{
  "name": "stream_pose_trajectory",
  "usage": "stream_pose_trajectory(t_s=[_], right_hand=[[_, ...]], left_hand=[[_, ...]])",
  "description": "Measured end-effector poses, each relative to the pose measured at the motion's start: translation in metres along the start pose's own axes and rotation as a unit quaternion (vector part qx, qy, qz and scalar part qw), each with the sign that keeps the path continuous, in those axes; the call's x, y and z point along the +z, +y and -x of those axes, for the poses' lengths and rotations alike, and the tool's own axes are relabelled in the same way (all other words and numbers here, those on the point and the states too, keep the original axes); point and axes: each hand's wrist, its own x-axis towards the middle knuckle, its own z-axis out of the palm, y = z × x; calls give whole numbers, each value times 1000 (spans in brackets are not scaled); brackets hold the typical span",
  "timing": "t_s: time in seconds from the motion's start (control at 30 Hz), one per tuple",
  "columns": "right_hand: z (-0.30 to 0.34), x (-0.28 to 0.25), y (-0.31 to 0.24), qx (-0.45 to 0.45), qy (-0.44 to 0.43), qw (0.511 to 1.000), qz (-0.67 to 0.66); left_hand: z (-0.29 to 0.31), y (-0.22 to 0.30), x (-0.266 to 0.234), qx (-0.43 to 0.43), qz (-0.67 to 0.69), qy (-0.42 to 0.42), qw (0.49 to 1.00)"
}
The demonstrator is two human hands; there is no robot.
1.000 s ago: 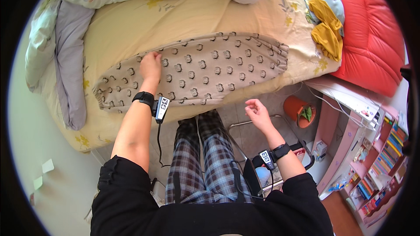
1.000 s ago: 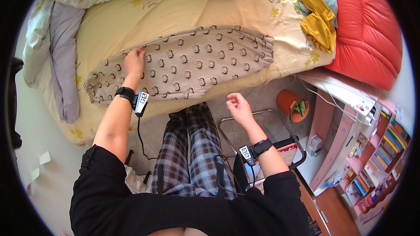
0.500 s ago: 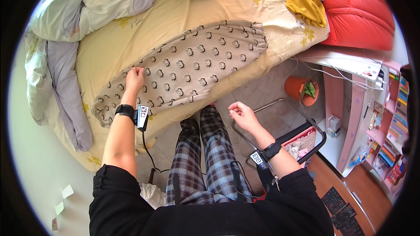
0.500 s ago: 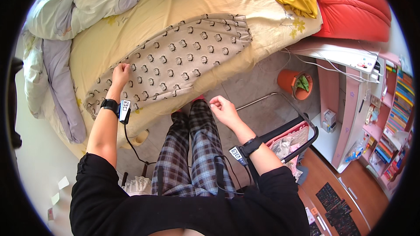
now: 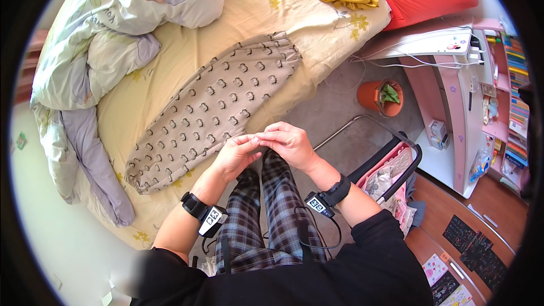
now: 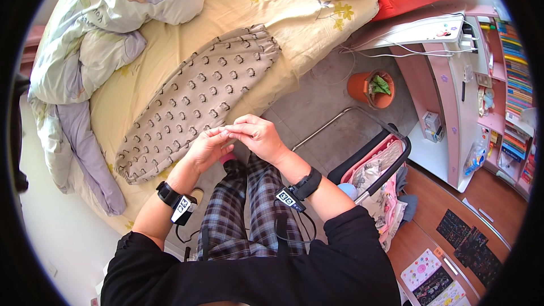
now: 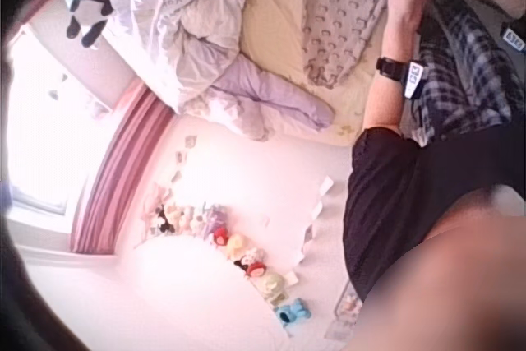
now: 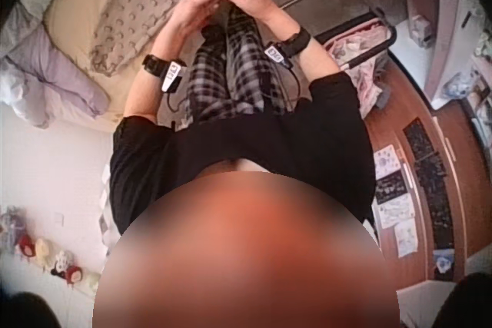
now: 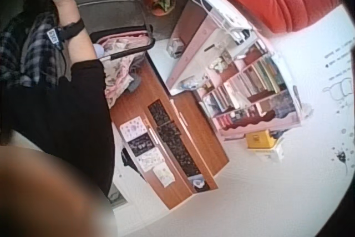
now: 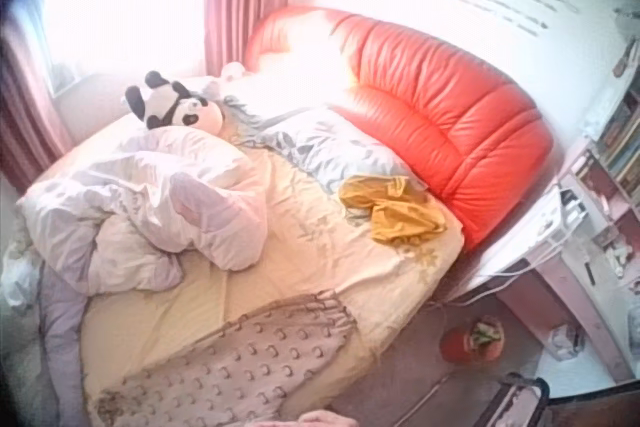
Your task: The person folds a patterned cloth on the bed, then folds a pair of gray pants and places them on a chair. They fold a pair of jeans on the bed and place them on the chair. Finally, they pick up a yellow cloth from the bed and place it on the chair.
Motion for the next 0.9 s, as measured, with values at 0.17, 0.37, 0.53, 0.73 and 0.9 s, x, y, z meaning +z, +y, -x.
stream_pose_trajectory(t_s=[0.17,0.37,0.53,0.73,0.9], right_hand=[[10,-16,19,57,69,996,3],[33,-122,89,291,229,927,-58],[95,-268,154,369,421,828,40],[156,-388,182,419,510,748,65],[154,-415,188,446,557,698,62]], left_hand=[[-15,-2,23,-30,-72,66,995],[-38,10,-4,13,-316,108,942],[-19,32,-79,-5,-335,246,910],[20,45,-157,-31,-321,380,867],[78,42,-193,-35,-303,452,838]])
